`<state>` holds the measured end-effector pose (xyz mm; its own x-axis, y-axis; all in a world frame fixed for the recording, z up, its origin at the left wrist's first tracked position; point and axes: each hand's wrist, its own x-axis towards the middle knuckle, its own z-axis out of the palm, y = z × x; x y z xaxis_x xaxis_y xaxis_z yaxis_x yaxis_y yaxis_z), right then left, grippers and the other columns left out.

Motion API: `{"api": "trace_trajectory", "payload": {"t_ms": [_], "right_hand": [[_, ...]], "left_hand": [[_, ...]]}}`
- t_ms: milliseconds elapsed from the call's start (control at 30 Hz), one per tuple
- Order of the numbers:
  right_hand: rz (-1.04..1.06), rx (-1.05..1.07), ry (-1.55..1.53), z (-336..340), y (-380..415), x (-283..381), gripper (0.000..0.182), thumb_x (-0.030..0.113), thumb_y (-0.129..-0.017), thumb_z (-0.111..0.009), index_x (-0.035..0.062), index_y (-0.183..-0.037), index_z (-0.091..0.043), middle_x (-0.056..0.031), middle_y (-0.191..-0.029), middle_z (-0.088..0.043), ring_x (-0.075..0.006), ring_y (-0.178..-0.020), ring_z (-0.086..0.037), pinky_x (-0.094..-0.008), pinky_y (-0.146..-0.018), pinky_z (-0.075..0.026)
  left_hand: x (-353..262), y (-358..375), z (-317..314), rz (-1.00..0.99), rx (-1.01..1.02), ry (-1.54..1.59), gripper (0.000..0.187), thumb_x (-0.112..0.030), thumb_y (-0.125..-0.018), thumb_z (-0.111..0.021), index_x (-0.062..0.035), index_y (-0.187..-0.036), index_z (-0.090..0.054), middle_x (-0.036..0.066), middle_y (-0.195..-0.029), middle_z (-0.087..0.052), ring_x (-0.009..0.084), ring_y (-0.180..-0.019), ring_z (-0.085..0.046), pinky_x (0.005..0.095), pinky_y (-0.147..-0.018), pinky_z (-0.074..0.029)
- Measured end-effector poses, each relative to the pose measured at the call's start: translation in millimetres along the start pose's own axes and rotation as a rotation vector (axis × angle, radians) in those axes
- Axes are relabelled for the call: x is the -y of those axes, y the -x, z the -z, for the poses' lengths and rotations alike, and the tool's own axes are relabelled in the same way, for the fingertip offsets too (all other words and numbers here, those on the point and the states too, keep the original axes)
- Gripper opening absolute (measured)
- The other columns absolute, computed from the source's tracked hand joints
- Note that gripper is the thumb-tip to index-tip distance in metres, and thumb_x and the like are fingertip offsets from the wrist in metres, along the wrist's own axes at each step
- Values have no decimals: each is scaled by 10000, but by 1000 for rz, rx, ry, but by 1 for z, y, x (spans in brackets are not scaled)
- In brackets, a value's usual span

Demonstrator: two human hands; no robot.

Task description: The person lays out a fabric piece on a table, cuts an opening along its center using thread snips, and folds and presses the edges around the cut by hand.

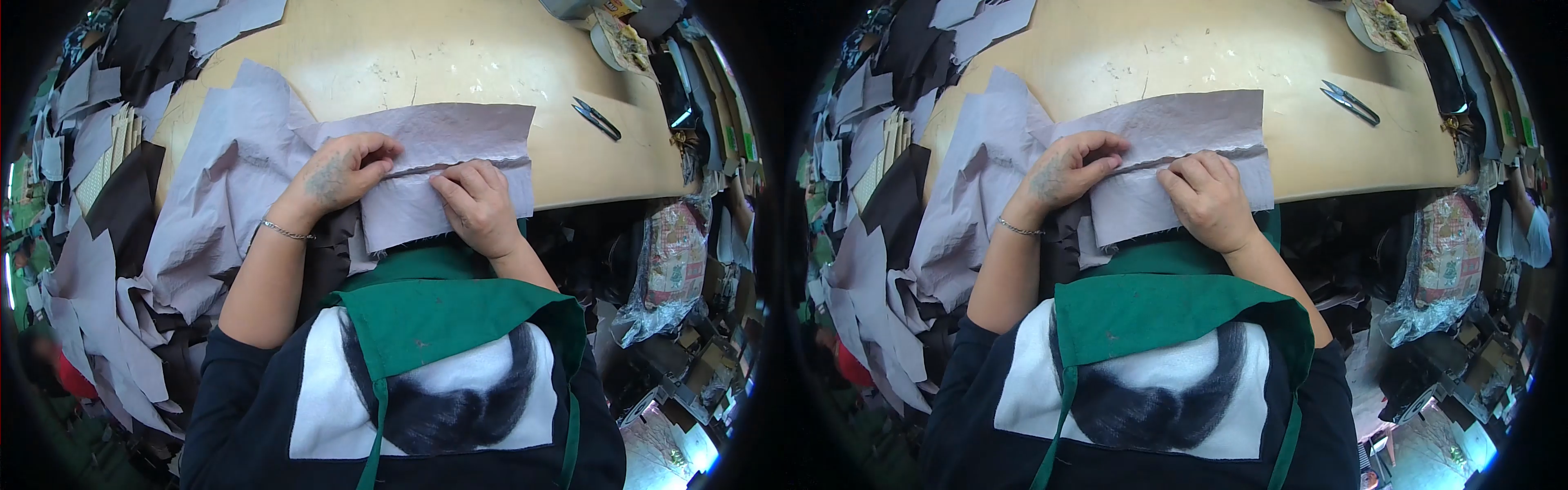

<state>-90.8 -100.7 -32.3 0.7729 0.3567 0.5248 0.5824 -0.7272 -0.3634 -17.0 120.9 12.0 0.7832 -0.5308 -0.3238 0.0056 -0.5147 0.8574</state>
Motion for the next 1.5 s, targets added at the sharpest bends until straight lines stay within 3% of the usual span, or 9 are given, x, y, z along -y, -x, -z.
{"api": "trace_trajectory", "payload": {"t_ms": [100,400,700,800,967,1100,1400,1500], "right_hand": [[-2,-5,-4,1,0,0,245,54,-682,-682,93,-924,-667,-4,-901,-603,-207,-871,-586,-354,-765,-465],[1,-21,-3,0,0,0,243,54,-680,-683,96,-919,-669,4,-892,-602,-199,-857,-587,-346,-744,-463],[14,-34,-12,0,-1,0,207,53,-690,-681,92,-893,-675,4,-890,-604,-196,-849,-587,-340,-734,-460],[15,-28,-3,0,-1,1,196,54,-698,-676,87,-891,-676,-2,-895,-605,-199,-853,-587,-342,-738,-462],[70,-38,7,2,3,-1,204,56,-707,-667,75,-910,-670,-35,-927,-607,-228,-899,-598,-357,-787,-475],[-29,-58,-13,14,19,-8,216,23,-697,-671,49,-911,-655,-68,-939,-603,-260,-907,-607,-379,-791,-483],[-145,-152,56,28,29,-28,245,7,-705,-721,54,-942,-677,-62,-929,-603,-261,-870,-604,-366,-759,-484],[-148,-150,68,27,31,-28,252,13,-708,-723,58,-953,-680,-58,-932,-600,-255,-881,-601,-367,-770,-481]], "left_hand": [[1,1,-3,-136,-29,-85,301,-56,-810,-671,-1,-1105,-654,87,-976,-677,154,-892,-643,277,-807,-507],[2,7,-9,-272,-72,-341,218,-62,-773,-715,-33,-982,-661,100,-830,-607,233,-761,-630,329,-691,-503],[-1,2,-20,-419,-170,-453,161,-125,-849,-661,-21,-972,-654,136,-865,-622,311,-822,-626,366,-741,-496],[-10,-13,-25,-468,-173,-381,178,-99,-848,-653,-9,-1001,-654,148,-918,-649,301,-864,-646,362,-766,-510],[-19,-33,-35,-384,-61,-246,245,-40,-825,-640,0,-1066,-646,151,-957,-675,257,-883,-672,342,-786,-531],[-21,-36,-37,-364,-25,-241,279,-15,-808,-635,-5,-1086,-643,142,-938,-681,239,-878,-674,329,-788,-534],[-29,-41,-44,-344,15,-257,249,-85,-826,-647,-16,-1066,-660,143,-901,-673,239,-856,-662,340,-767,-523],[-31,-53,-53,-482,-58,-302,232,-103,-837,-648,-14,-1050,-665,152,-885,-681,242,-843,-665,339,-761,-523]]}}
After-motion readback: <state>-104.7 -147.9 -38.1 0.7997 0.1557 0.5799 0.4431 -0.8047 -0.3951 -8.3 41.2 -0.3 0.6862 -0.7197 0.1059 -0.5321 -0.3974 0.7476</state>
